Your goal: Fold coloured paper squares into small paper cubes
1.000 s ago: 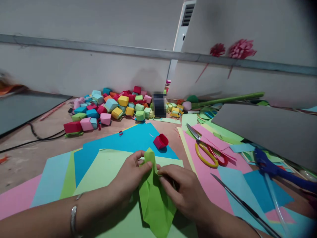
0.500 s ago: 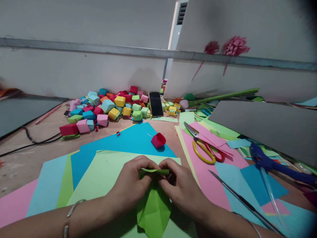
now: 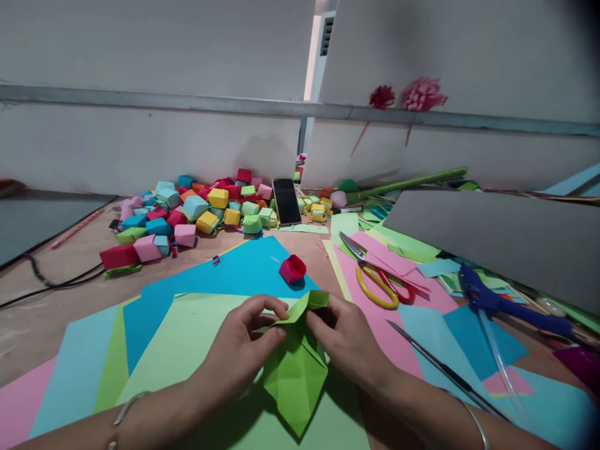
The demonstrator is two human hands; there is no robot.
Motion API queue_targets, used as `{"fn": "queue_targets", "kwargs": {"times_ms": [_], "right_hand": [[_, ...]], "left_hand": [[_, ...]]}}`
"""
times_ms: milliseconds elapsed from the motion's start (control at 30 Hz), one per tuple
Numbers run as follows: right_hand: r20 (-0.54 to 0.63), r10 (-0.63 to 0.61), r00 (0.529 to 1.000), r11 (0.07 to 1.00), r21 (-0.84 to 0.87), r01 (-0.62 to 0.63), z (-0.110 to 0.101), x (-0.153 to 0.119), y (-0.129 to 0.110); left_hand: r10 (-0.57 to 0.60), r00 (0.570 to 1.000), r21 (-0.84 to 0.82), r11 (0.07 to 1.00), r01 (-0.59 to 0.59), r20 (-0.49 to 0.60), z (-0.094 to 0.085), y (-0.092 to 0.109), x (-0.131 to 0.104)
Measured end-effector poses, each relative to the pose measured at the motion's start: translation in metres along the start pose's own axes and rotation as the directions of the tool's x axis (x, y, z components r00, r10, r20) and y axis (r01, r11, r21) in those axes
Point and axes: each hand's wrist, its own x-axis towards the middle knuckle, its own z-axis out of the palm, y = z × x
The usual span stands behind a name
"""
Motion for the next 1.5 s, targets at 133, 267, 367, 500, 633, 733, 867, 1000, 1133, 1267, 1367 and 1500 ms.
{"fn": "queue_targets", "kwargs": {"times_ms": [133, 267, 367, 500, 633, 733, 867, 1000, 1133, 1267, 1367, 1500], "right_hand": [[0.045, -0.109, 0.993, 0.989, -0.098, 0.113, 0.003, -0.003, -0.002], [0.068, -0.265, 0.962, 0.934, -0.228, 0.274, 0.003, -0.006, -0.003], [0.069, -0.250, 0.966, 0.931, -0.255, 0.259, 0.001, -0.006, -0.005], [0.074, -0.209, 0.975, 0.944, -0.243, 0.221, -0.003, -0.004, -0.008], [0.060, -0.235, 0.970, 0.961, -0.139, 0.241, -0.004, -0.004, -0.008], [0.020, -0.264, 0.964, 0.962, -0.070, 0.265, -0.004, -0.005, -0.008], [-0.004, -0.252, 0.968, 0.967, -0.030, 0.252, -0.005, -0.006, -0.008], [-0.028, -0.260, 0.965, 0.965, -0.033, 0.259, -0.005, -0.007, -0.009], [-0.153, -0.371, 0.916, 0.927, -0.114, 0.357, -0.004, -0.008, -0.012], [-0.103, -0.424, 0.900, 0.903, -0.124, 0.411, -0.005, -0.009, -0.013], [-0.078, -0.482, 0.873, 0.865, -0.204, 0.459, -0.006, -0.008, -0.011], [0.032, -0.564, 0.825, 0.768, -0.347, 0.538, -0.011, -0.006, -0.012]], "left_hand": [[0.063, 0.998, 0.086, 0.994, -0.062, -0.005, 0.000, -0.004, 0.002], [0.039, 0.999, 0.158, 0.987, -0.039, 0.005, -0.002, -0.006, 0.005], [0.019, 0.999, 0.168, 0.985, -0.025, 0.039, -0.001, -0.004, 0.004], [-0.042, 0.999, 0.002, 0.999, 0.042, 0.014, 0.001, -0.005, 0.001], [-0.244, 0.969, -0.428, 0.873, 0.235, 0.035, 0.002, -0.011, 0.003], [-0.311, 0.926, -0.556, 0.741, 0.376, 0.213, 0.002, -0.013, 0.005], [-0.227, 0.883, -0.604, 0.658, 0.450, 0.411, 0.005, -0.017, 0.006], [-0.216, 0.881, -0.639, 0.619, 0.456, 0.420, 0.006, -0.024, 0.004], [-0.236, 0.884, -0.659, 0.595, 0.461, 0.405, 0.008, -0.025, 0.003], [-0.258, 0.876, -0.666, 0.573, 0.478, 0.407, 0.011, -0.021, 0.003], [-0.250, 0.877, -0.671, 0.568, 0.477, 0.411, 0.011, -0.021, 0.003], [-0.224, 0.874, -0.685, 0.549, 0.479, 0.431, 0.010, -0.022, 0.003]]}}
